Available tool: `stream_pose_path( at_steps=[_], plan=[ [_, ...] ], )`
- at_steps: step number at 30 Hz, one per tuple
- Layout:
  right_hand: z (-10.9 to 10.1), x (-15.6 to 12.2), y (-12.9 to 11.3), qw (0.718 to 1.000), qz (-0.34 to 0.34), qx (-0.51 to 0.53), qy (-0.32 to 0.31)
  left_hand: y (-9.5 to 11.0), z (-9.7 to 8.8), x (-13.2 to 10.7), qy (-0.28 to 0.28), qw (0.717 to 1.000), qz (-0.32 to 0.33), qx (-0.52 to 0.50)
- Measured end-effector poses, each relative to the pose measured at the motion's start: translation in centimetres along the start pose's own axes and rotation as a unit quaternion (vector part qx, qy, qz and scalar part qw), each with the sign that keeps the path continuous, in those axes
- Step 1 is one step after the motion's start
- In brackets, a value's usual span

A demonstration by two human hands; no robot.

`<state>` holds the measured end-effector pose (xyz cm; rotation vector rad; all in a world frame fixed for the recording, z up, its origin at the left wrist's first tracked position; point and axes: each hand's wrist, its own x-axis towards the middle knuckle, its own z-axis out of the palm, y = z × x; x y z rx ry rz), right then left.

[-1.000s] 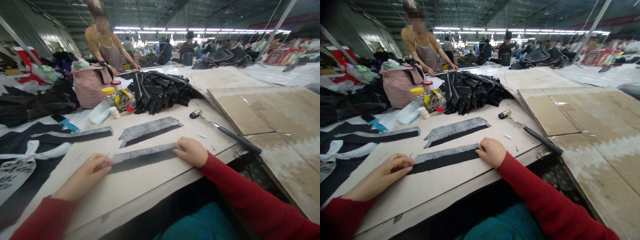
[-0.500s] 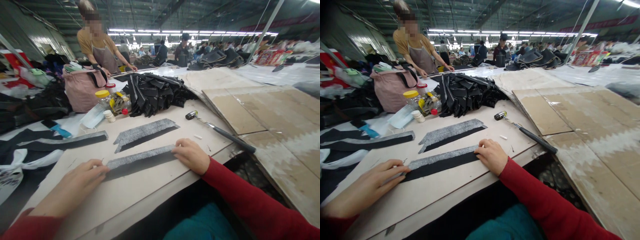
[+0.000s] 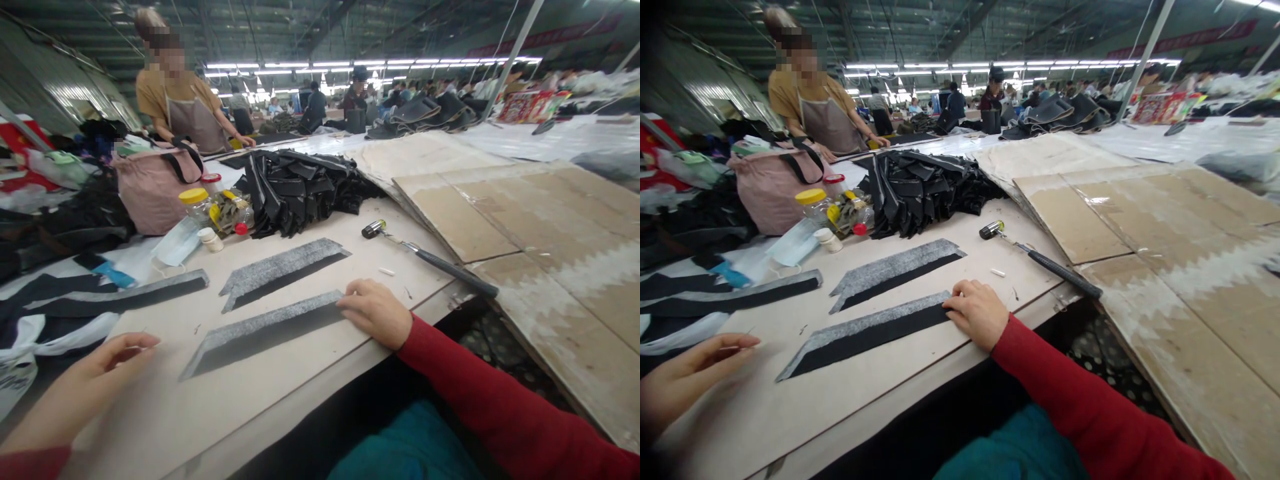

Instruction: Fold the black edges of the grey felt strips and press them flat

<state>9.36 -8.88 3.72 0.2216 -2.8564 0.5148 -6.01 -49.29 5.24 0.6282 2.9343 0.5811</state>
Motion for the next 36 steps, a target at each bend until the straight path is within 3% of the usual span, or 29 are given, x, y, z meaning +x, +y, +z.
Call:
stream_pose_path(
  at_steps=[2, 4, 6, 8, 10, 14, 18, 23, 31, 36],
  plan=[
    [0.0, -0.1, 0.0, 1.0, -0.002, 0.001, 0.0, 4.9, 0.2, 0.0, 0.012, 1.0, -0.015, -0.024],
    [0.0, -0.1, 0.0, 1.0, -0.003, 0.001, 0.001, 11.3, 1.4, 0.2, 0.002, 0.995, 0.093, -0.03],
    [0.1, -0.1, -0.2, 1.0, 0.0, -0.001, 0.004, 17.1, 3.5, 0.8, -0.031, 0.973, 0.223, -0.044],
    [0.1, -0.1, -0.2, 1.0, 0.005, -0.003, 0.007, 21.2, 6.0, 1.7, -0.039, 0.946, 0.317, -0.047],
    [0.1, -0.2, 0.0, 1.0, 0.007, 0.002, 0.006, 23.2, 8.3, 2.6, -0.034, 0.929, 0.367, -0.029],
    [-0.2, -0.9, 1.3, 0.999, 0.002, 0.049, 0.016, 23.4, 10.6, 3.7, -0.026, 0.919, 0.393, -0.001],
    [-0.6, -1.6, 1.9, 0.998, 0.057, 0.027, 0.022, 22.9, 10.8, 3.5, -0.005, 0.914, 0.405, -0.003],
    [-0.8, -1.1, 0.5, 0.996, 0.082, -0.026, -0.019, 23.0, 10.8, 3.3, -0.001, 0.909, 0.416, 0.01],
    [-1.4, 0.1, 1.2, 0.985, 0.083, 0.142, -0.057, 22.9, 11.0, 3.4, 0.001, 0.903, 0.428, 0.024],
    [-1.3, 0.7, 0.9, 0.959, 0.149, 0.23, -0.071, 22.7, 11.2, 3.4, 0.008, 0.903, 0.428, 0.033]
  ],
)
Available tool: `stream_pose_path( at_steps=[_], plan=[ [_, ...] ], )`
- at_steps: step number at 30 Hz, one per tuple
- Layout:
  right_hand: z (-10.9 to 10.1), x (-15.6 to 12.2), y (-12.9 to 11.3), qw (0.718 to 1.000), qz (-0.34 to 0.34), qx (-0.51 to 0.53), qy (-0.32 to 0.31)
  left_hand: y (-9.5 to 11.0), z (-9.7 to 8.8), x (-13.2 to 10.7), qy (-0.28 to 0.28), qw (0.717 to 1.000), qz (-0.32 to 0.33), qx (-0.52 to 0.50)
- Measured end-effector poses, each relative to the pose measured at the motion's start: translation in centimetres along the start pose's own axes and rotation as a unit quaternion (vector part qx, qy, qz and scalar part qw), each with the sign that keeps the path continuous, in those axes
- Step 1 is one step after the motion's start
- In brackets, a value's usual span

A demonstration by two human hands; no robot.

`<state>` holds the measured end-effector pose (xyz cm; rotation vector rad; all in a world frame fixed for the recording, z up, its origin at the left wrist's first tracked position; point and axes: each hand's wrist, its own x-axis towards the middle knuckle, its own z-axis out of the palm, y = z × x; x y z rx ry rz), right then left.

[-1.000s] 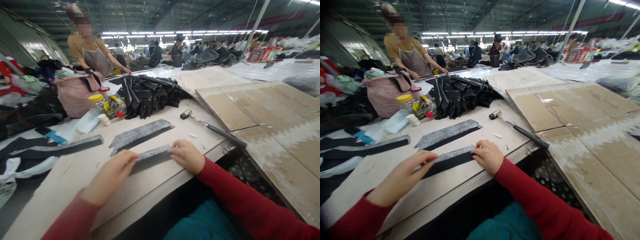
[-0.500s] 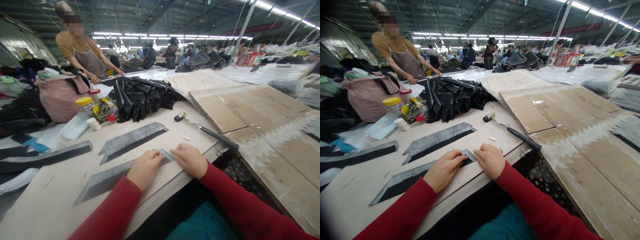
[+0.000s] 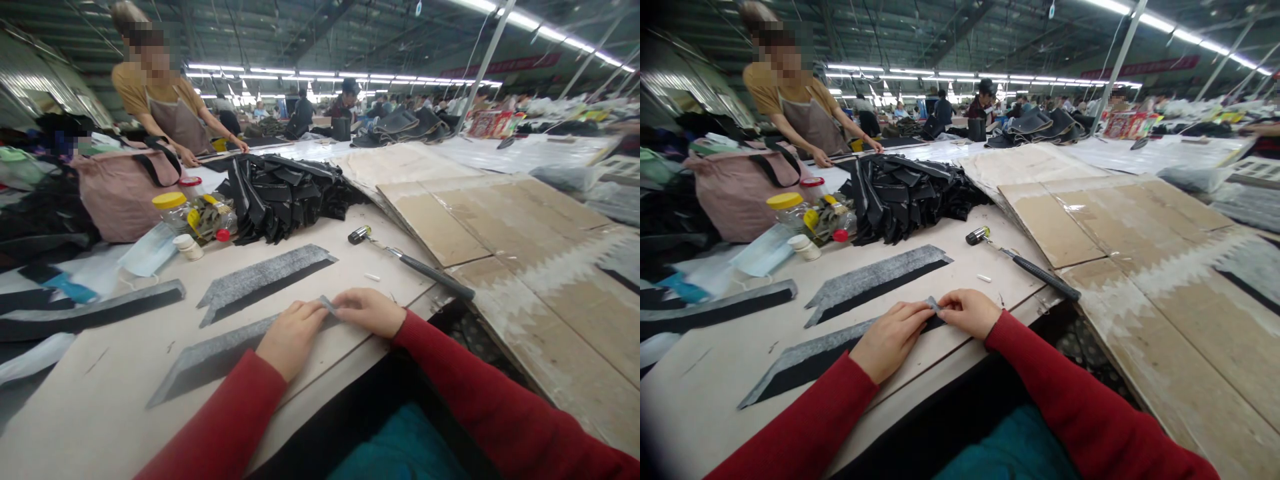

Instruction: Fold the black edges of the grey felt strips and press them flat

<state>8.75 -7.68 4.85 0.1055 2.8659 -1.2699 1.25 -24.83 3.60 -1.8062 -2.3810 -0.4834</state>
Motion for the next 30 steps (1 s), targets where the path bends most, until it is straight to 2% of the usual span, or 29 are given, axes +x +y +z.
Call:
stream_pose_path(
  at_steps=[3, 8, 12, 17, 23, 27, 30],
  plan=[
    [0.6, -0.1, -0.4, 0.999, 0.011, -0.037, 0.028, 0.0, 0.1, -0.1, 0.004, 1.0, 0.002, 0.005],
    [1.7, -0.8, -0.4, 0.986, -0.056, -0.143, 0.072, 0.1, 0.0, 0.0, 0.007, 1.0, -0.006, 0.0],
    [2.5, -1.2, -0.5, 0.961, -0.098, -0.244, 0.085, 0.1, 0.1, 0.0, 0.016, 1.0, -0.01, -0.013],
    [2.8, -1.3, -0.7, 0.928, -0.112, -0.349, 0.071, 0.1, 0.0, 0.1, 0.02, 0.997, -0.048, -0.063],
    [2.8, -1.2, -0.9, 0.91, -0.131, -0.391, 0.052, -0.1, -0.2, 0.2, 0.042, 0.986, -0.124, -0.103],
    [2.9, -1.1, -1.0, 0.911, -0.127, -0.389, 0.047, 0.0, 0.1, 0.5, 0.027, 0.994, -0.09, -0.062],
    [2.5, -1.0, -0.7, 0.924, -0.125, -0.359, 0.035, 0.1, 0.5, 0.7, 0.016, 0.997, -0.075, -0.029]
  ],
)
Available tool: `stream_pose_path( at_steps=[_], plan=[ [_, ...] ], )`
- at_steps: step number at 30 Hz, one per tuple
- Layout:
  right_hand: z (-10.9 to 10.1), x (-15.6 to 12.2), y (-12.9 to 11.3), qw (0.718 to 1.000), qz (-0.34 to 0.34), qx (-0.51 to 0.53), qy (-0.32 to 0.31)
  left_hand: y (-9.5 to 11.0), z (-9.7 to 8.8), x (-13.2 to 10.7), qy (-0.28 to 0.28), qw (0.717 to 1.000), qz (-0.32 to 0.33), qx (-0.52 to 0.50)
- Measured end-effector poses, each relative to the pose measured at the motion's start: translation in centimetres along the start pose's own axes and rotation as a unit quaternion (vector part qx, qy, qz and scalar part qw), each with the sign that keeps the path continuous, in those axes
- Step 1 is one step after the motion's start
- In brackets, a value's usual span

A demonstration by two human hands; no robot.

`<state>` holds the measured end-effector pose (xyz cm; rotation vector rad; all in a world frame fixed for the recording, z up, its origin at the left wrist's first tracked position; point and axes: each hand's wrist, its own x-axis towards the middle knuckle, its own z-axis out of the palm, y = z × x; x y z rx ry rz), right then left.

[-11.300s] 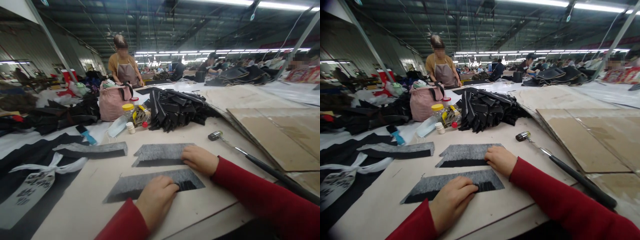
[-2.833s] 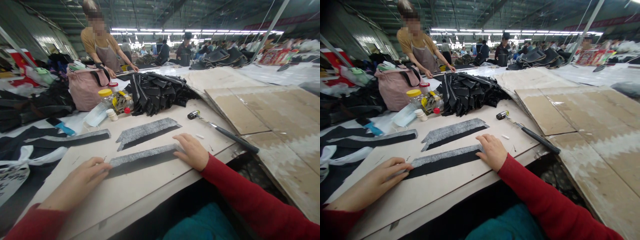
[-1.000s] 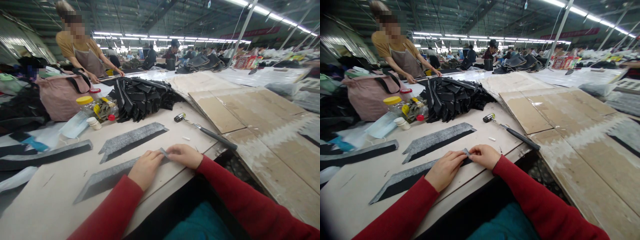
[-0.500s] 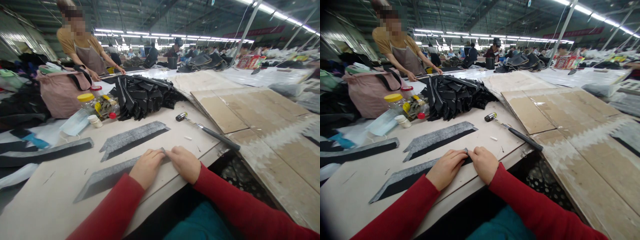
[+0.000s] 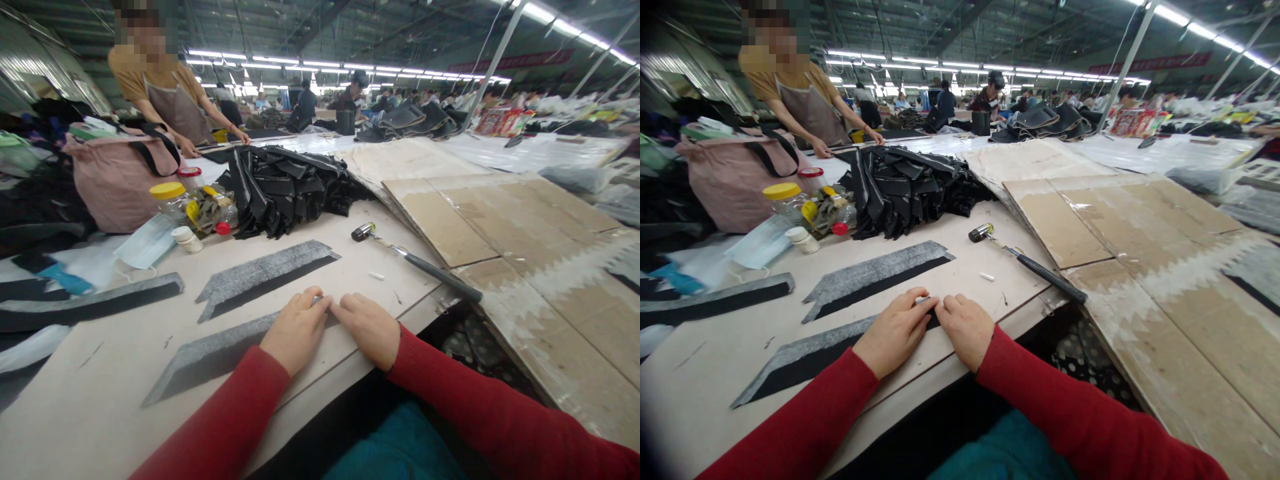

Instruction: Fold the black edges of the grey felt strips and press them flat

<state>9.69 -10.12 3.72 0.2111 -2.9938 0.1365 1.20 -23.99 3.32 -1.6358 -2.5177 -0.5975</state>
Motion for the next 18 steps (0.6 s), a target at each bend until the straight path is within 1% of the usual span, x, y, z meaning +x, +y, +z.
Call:
stream_pose_path(
  at_steps=[4, 7, 9, 13, 18],
  plan=[
    [-0.2, -0.3, 1.0, 0.994, 0.0, 0.109, -0.01, 0.1, 0.1, 0.1, -0.009, 1.0, 0.002, 0.014],
    [-0.1, -0.6, 1.5, 0.984, 0.02, 0.176, 0.01, 0.2, -0.1, 0.2, -0.015, 1.0, 0.006, 0.016],
    [0.0, -0.8, 1.5, 0.98, 0.033, 0.195, 0.027, 0.2, -0.2, 0.2, -0.019, 1.0, 0.01, 0.02],
    [0.2, -1.2, 1.3, 0.982, 0.034, 0.183, 0.038, 0.2, -0.1, 0.2, -0.011, 1.0, 0.007, 0.016],
    [-0.2, -1.2, 0.5, 0.996, 0.013, 0.091, 0.017, -0.1, 0.1, 0.1, 0.002, 1.0, 0.001, 0.007]
  ],
)
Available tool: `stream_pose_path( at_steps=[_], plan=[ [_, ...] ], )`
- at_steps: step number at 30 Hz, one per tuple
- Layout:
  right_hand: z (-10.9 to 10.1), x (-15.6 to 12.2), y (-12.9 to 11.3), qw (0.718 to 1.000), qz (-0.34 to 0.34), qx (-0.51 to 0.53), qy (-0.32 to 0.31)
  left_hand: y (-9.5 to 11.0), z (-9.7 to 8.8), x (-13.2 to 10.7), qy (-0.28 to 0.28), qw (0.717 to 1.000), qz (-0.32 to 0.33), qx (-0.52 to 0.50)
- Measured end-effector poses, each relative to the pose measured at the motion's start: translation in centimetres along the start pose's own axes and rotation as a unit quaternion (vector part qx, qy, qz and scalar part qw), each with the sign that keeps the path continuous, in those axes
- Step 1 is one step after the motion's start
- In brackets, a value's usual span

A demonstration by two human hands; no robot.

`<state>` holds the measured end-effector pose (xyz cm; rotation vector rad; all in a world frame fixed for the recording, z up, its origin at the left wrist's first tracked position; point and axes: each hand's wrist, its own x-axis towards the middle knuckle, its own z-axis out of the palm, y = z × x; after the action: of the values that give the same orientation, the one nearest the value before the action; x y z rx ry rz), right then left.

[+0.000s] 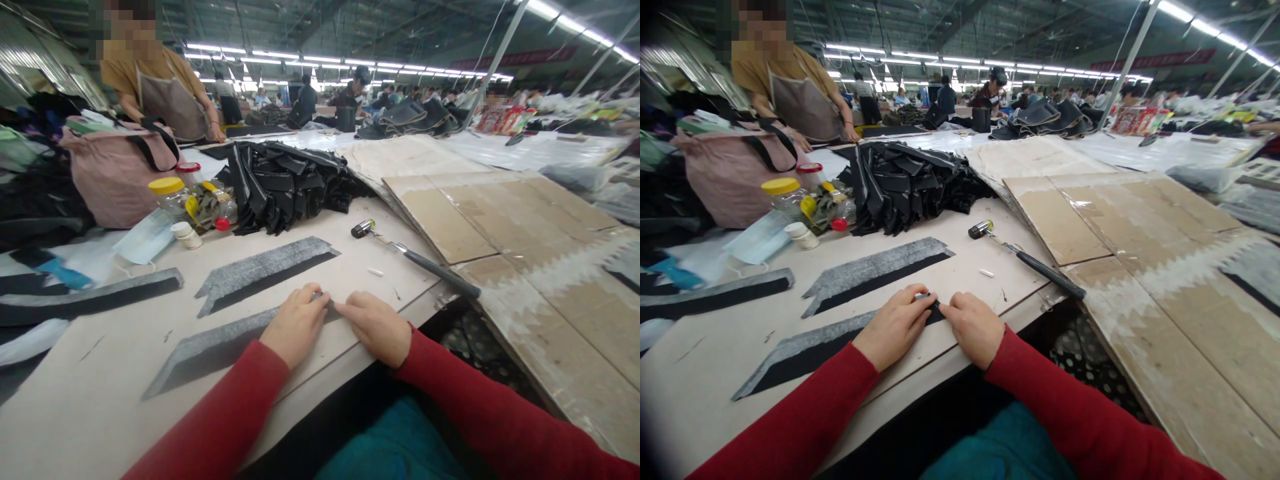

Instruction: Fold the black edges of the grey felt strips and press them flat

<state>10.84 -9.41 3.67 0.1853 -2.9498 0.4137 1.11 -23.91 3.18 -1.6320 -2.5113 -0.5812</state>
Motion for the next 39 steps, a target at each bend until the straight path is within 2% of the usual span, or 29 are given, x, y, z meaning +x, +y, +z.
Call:
stream_pose_path(
  at_steps=[6, 9, 14, 18, 22, 25, 29, 32, 35, 39],
  plan=[
    [-0.7, -0.6, -1.2, 0.994, 0.007, -0.104, -0.038, 0.4, 0.0, 0.1, -0.007, 1.0, -0.01, 0.006],
    [-0.9, -1.1, -1.6, 0.992, 0.015, -0.118, -0.03, 0.8, -0.4, 0.2, -0.018, 0.999, -0.019, 0.038],
    [-1.2, -1.7, -1.6, 0.993, 0.031, -0.11, -0.036, 0.9, -1.3, 0.3, 0.003, 0.996, -0.029, 0.084],
    [-1.7, -1.3, -0.5, 0.998, 0.029, -0.042, -0.041, 0.1, -1.3, 0.3, 0.001, 0.997, -0.049, 0.058],
    [-2.5, 1.0, 0.8, 0.994, 0.058, 0.076, -0.062, -0.9, -0.7, 0.0, 0.008, 0.994, -0.103, 0.019],
    [-2.7, 3.6, 1.2, 0.974, 0.11, 0.164, -0.111, -1.2, -0.4, -0.2, 0.016, 0.993, -0.115, 0.017],
    [-2.3, 6.2, 1.7, 0.91, 0.195, 0.289, -0.224, -1.2, -0.4, -0.4, 0.014, 0.993, -0.113, 0.022],
    [-1.9, 7.1, 2.2, 0.887, 0.193, 0.338, -0.248, -1.1, -0.4, -0.5, 0.014, 0.993, -0.113, 0.016],
    [-1.6, 7.3, 2.5, 0.896, 0.165, 0.342, -0.232, -1.1, -0.4, -0.5, 0.02, 0.993, -0.113, 0.006],
    [-1.1, 7.1, 2.4, 0.939, 0.104, 0.289, -0.156, -1.0, -0.6, -0.4, 0.033, 0.993, -0.111, 0.0]
  ],
)
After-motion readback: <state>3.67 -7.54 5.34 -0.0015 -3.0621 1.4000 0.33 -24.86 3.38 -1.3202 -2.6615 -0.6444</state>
